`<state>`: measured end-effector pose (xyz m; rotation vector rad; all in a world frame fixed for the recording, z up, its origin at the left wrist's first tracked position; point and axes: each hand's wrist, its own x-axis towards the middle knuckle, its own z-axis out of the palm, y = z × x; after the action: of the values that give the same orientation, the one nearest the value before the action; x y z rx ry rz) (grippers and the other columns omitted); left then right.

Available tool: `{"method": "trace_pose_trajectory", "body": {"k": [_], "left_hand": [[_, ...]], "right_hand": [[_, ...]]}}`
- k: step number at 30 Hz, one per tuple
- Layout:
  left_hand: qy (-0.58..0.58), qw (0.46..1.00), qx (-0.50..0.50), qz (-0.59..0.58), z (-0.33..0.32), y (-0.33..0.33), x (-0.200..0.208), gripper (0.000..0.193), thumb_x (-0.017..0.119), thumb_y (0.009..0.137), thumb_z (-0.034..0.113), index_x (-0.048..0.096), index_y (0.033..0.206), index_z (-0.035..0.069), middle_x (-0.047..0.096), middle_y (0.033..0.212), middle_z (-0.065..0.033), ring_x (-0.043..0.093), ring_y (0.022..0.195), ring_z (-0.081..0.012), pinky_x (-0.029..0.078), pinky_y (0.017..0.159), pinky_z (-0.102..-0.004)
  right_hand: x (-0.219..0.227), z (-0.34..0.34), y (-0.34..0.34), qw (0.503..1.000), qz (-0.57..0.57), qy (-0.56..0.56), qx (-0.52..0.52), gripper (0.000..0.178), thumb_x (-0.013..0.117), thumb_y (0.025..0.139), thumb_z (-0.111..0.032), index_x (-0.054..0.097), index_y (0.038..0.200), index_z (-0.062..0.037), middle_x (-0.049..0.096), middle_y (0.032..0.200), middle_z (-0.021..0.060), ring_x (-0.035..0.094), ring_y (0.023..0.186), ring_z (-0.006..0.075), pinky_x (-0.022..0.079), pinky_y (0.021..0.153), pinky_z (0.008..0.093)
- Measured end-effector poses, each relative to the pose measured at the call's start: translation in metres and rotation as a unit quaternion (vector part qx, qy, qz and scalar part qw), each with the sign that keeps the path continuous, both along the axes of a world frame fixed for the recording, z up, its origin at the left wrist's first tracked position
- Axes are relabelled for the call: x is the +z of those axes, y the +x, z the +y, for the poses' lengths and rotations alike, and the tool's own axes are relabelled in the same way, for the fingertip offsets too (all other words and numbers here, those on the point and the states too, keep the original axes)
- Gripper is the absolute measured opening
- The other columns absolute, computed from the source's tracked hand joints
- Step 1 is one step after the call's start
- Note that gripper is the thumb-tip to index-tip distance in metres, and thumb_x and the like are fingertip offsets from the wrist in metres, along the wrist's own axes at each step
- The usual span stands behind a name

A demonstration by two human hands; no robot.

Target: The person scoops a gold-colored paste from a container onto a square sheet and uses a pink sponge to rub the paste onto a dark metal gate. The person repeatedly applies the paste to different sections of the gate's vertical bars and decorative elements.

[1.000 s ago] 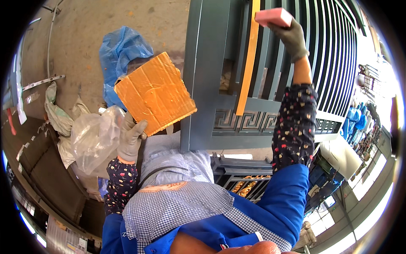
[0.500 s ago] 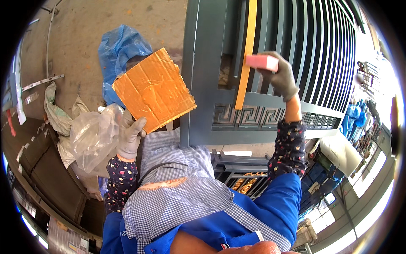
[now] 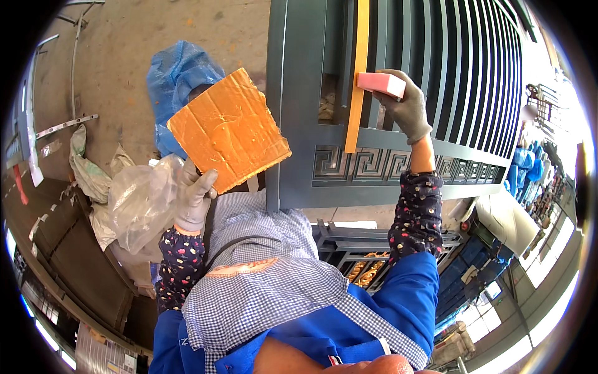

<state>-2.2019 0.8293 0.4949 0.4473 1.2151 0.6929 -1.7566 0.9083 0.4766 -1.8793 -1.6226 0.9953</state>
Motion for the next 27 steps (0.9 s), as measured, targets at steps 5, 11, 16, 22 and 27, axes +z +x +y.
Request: {"method": "trace_pose_trajectory", "body": {"k": [5,11,16,22,27], "left_hand": [[-0.001,1.0,-0.001,0.0,-0.001,0.001,0.001,0.049,0.073,0.089,0.019,0.057,0.132,0.002,0.07,0.1,0.0001,0.055,0.063,-0.0007,0.042,0.053,-0.0151],[0.002,1.0,-0.001,0.01,-0.005,-0.001,0.0,0.047,0.073,0.089,0.018,0.059,0.131,0.002,0.071,0.098,0.0004,0.055,0.061,-0.0001,0.043,0.053,-0.0143],[-0.008,1.0,0.003,0.013,-0.006,-0.002,-0.004,0.044,0.07,0.089,0.01,0.056,0.131,0.005,0.067,0.102,0.0006,0.055,0.061,0.0006,0.043,0.048,-0.013],[-0.001,1.0,-0.002,0.004,-0.011,-0.009,-0.013,0.047,0.074,0.089,0.015,0.058,0.132,0.002,0.071,0.1,0.0003,0.053,0.06,0.0003,0.042,0.051,-0.0137],[0.0,1.0,-0.004,-0.017,-0.007,-0.004,-0.006,0.045,0.072,0.091,0.014,0.058,0.132,0.002,0.07,0.099,0.0017,0.053,0.06,0.001,0.042,0.052,-0.0131]], "right_hand": [[0.013,-0.031,-0.01,0.997,-0.009,0.017,0.071,0.034,0.08,0.077,-0.005,0.07,0.11,-0.005,0.072,0.107,0.012,0.071,0.098,0.0262,0.056,0.085,0.0335],[0.037,-0.087,-0.019,0.979,-0.006,-0.143,0.146,0.039,0.078,0.07,0.0,0.069,0.108,-0.0076,0.071,0.106,0.0106,0.069,0.099,0.0305,0.055,0.088,0.0365],[0.021,-0.061,-0.03,0.998,-0.027,-0.02,0.045,0.037,0.077,0.073,0.001,0.068,0.108,-0.004,0.07,0.105,0.0124,0.069,0.096,0.0314,0.055,0.083,0.0355],[0.026,-0.095,-0.03,0.983,-0.037,-0.108,0.141,0.04,0.079,0.071,-0.001,0.069,0.109,-0.0087,0.07,0.107,0.01,0.069,0.101,0.0304,0.055,0.087,0.0369],[0.023,-0.069,-0.039,0.998,-0.004,-0.04,0.045,0.037,0.081,0.073,-0.006,0.069,0.108,-0.0067,0.07,0.105,0.0105,0.07,0.096,0.0284,0.055,0.083,0.0367]]}}
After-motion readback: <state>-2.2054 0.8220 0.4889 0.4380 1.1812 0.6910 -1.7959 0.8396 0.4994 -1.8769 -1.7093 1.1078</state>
